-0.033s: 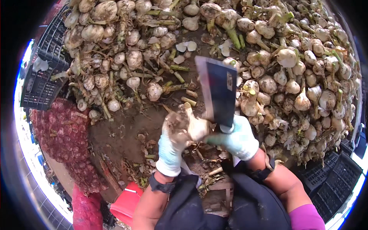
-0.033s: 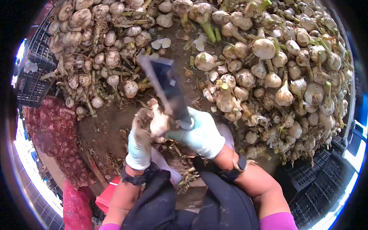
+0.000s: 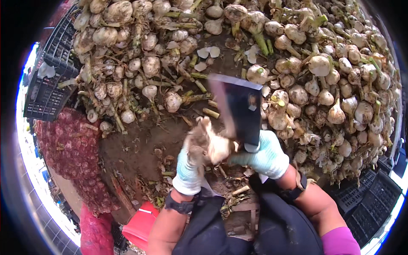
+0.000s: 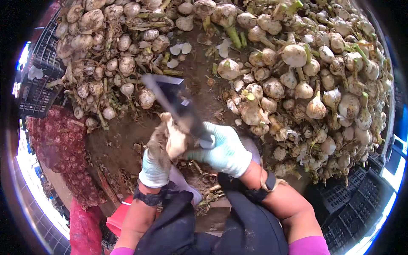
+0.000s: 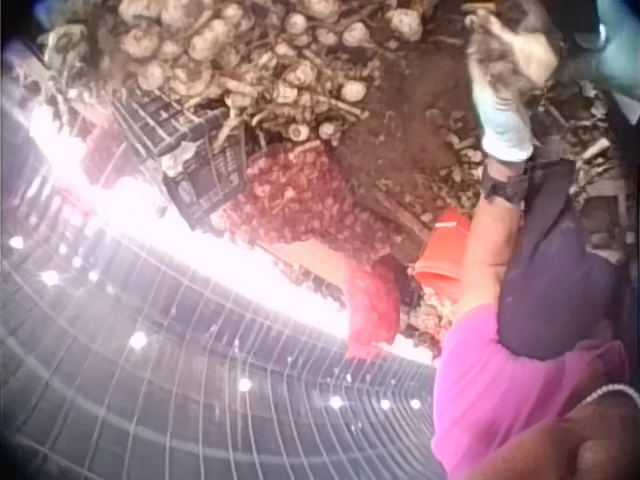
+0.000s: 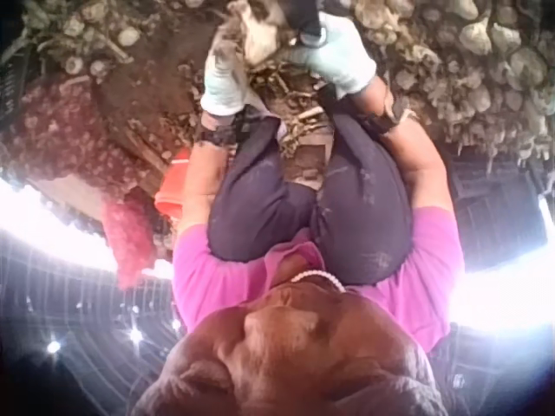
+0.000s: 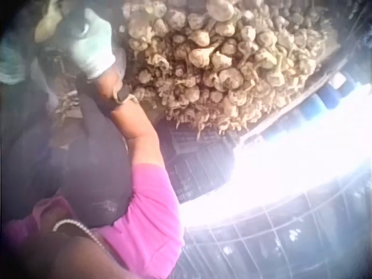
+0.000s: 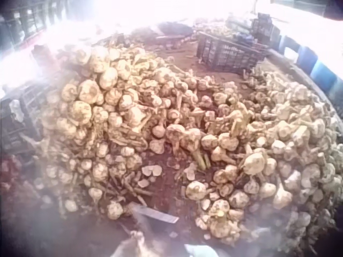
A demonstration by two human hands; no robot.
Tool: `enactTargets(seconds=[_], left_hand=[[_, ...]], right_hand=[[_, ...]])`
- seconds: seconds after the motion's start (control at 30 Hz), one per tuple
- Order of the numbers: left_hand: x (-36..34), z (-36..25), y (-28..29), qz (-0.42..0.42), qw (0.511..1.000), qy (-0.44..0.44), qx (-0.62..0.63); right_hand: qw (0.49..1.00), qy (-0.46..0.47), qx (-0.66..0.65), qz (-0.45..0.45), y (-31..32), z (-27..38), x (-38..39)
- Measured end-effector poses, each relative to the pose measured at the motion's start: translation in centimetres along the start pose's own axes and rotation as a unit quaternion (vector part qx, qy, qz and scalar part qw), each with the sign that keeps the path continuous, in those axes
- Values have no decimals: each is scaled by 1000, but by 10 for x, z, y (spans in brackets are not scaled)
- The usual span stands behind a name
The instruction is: Trimming the roots and stalks of garlic bulbs using a cleaver in a large warehouse setting.
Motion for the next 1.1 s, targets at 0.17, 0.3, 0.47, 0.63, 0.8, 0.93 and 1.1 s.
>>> enactTargets(seconds=[0.17,0.3,0.47,0.63,0.8,0.93,1.1], left_hand=[[4,1,1,-127,963,95,-217],[13,-13,0,-157,630,-322,-689],[14,-29,18,-234,917,-82,-312],[-5,-26,-13,-181,897,-109,-389],[-2,-9,-6,-109,744,-206,-626],[9,-9,-8,-131,613,-325,-708],[13,-37,-4,-259,820,-145,-489]], right_hand=[[969,156,187,-33,10,-16,2],[932,188,309,30,6,-6,6],[951,26,296,-86,42,-72,21],[968,31,213,-133,30,-44,24],[926,181,331,17,5,-1,11],[920,197,335,44,-2,-11,7],[927,16,368,-66,33,-75,26]])
Point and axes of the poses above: each hand's wrist, its own x-axis away from the middle knuckle, its own y-axis out of the back of the hand, z = x × y, the point moved 3 cm from there along -x, towards the middle knuckle, and after that the axes turned 13 degrees about y, right-handed, at the moved point
